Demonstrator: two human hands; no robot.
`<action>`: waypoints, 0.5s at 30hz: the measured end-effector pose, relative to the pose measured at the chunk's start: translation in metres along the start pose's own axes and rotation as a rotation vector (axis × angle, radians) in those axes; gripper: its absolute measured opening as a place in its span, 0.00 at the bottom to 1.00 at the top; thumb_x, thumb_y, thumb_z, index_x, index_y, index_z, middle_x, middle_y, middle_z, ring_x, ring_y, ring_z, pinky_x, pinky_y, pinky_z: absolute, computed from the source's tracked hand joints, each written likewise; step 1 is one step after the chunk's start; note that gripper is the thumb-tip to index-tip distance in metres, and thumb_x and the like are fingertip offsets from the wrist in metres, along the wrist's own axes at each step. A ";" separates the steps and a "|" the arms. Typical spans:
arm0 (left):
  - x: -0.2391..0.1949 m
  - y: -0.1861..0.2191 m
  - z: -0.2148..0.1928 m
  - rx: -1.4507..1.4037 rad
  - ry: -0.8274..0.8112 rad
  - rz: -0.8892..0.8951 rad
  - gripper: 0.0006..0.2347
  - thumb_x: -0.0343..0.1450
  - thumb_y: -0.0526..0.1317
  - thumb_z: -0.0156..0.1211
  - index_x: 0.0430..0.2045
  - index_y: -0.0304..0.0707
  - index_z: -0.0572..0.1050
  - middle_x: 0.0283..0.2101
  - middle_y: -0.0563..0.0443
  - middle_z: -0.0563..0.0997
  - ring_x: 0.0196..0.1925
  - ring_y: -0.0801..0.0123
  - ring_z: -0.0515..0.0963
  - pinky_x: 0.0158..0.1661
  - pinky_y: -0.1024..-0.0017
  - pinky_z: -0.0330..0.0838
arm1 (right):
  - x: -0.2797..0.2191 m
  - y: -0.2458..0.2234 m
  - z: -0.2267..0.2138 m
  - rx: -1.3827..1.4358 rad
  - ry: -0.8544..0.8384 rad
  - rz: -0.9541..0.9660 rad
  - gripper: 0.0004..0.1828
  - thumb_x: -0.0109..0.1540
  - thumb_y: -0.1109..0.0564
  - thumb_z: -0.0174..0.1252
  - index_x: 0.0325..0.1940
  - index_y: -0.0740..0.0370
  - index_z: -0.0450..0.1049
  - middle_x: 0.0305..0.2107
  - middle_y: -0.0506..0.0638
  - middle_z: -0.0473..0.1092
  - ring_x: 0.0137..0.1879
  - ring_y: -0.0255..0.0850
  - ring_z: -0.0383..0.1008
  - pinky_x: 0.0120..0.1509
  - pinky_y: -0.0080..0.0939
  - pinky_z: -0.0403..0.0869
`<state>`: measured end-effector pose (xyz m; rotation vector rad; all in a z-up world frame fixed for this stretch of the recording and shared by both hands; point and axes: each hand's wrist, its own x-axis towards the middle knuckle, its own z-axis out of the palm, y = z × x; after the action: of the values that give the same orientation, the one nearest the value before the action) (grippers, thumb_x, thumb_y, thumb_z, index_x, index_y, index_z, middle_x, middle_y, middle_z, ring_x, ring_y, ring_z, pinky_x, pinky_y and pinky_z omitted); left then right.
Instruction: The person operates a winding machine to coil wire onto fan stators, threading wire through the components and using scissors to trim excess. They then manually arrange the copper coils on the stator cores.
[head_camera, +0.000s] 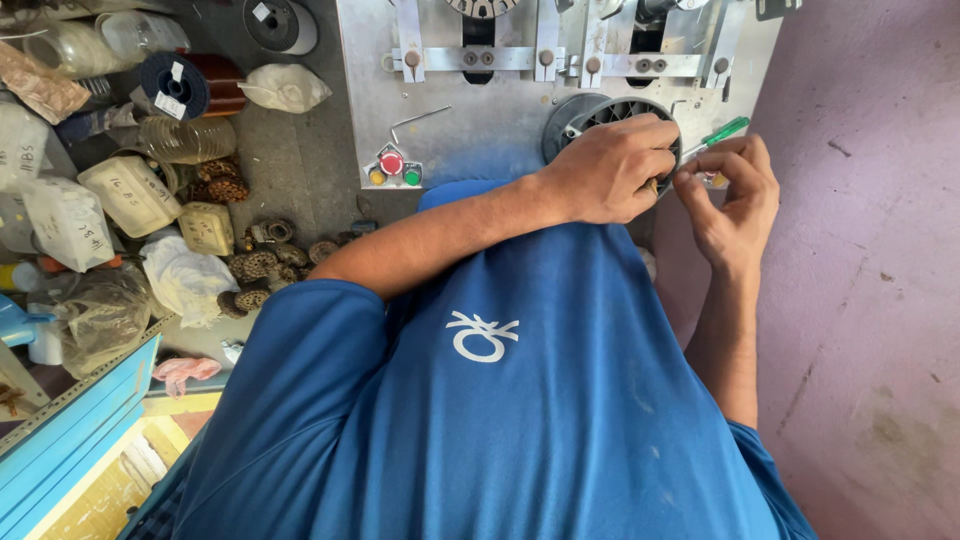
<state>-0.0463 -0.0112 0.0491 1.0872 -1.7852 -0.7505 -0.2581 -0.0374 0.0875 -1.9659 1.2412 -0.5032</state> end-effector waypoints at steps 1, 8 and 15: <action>0.000 0.001 0.001 0.001 0.012 0.013 0.05 0.63 0.35 0.63 0.21 0.33 0.73 0.36 0.47 0.72 0.41 0.57 0.75 0.42 0.61 0.73 | 0.000 -0.001 0.000 -0.050 0.004 -0.008 0.05 0.62 0.63 0.67 0.40 0.67 0.79 0.41 0.53 0.69 0.49 0.44 0.71 0.56 0.42 0.70; 0.000 -0.002 0.002 0.000 0.011 -0.011 0.05 0.62 0.35 0.63 0.20 0.33 0.74 0.35 0.47 0.72 0.41 0.57 0.75 0.42 0.61 0.73 | 0.007 -0.009 0.000 0.045 -0.075 -0.027 0.05 0.59 0.64 0.65 0.39 0.66 0.79 0.40 0.53 0.71 0.49 0.43 0.72 0.57 0.41 0.71; 0.001 -0.006 0.002 0.001 0.002 0.013 0.04 0.61 0.35 0.63 0.19 0.33 0.75 0.35 0.47 0.72 0.42 0.57 0.75 0.43 0.61 0.73 | 0.009 -0.007 0.001 -0.017 -0.123 -0.001 0.07 0.57 0.65 0.64 0.38 0.68 0.79 0.40 0.52 0.72 0.48 0.40 0.73 0.55 0.38 0.71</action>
<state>-0.0460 -0.0142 0.0439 1.0759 -1.7889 -0.7406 -0.2493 -0.0433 0.0911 -1.9810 1.1712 -0.3674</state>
